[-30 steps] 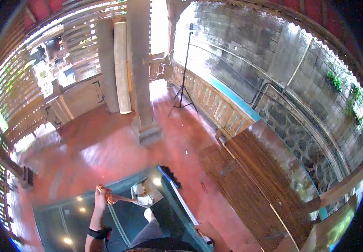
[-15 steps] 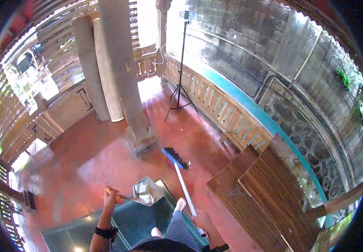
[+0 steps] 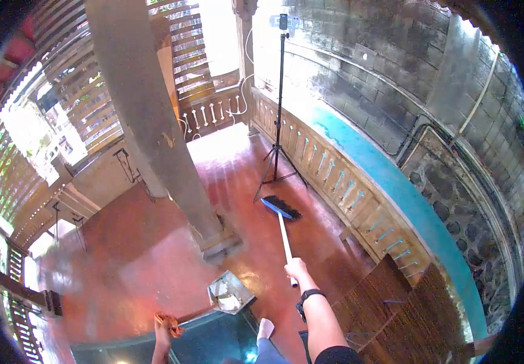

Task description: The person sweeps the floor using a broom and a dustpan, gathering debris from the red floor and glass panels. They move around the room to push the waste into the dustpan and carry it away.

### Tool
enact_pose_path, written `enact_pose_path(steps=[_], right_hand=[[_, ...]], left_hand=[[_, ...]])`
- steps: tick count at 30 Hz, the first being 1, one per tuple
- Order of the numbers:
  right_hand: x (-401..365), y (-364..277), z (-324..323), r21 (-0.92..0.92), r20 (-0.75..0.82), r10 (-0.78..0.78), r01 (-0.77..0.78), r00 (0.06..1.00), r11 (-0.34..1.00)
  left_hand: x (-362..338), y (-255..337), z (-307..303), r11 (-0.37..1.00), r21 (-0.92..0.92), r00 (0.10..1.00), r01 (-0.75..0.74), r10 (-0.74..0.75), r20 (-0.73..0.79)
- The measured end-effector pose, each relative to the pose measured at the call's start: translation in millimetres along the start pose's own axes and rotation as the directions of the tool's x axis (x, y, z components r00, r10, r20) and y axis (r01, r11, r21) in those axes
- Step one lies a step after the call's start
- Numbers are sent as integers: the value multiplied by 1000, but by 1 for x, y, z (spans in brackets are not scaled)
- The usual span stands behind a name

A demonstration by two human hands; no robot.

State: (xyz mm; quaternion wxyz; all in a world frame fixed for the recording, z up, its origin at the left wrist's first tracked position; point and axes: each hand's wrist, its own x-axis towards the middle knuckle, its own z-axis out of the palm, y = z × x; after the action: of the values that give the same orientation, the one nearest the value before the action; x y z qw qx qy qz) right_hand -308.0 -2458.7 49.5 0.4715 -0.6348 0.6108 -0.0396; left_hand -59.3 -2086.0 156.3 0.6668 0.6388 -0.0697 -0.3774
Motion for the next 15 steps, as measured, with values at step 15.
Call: enact_pose_path(steps=[15], right_hand=[[-133, 50, 57, -383, 82, 205, -159, 975, 910]], left_hand=[[37, -4, -21, 1000, 26, 992, -8, 5, 127]])
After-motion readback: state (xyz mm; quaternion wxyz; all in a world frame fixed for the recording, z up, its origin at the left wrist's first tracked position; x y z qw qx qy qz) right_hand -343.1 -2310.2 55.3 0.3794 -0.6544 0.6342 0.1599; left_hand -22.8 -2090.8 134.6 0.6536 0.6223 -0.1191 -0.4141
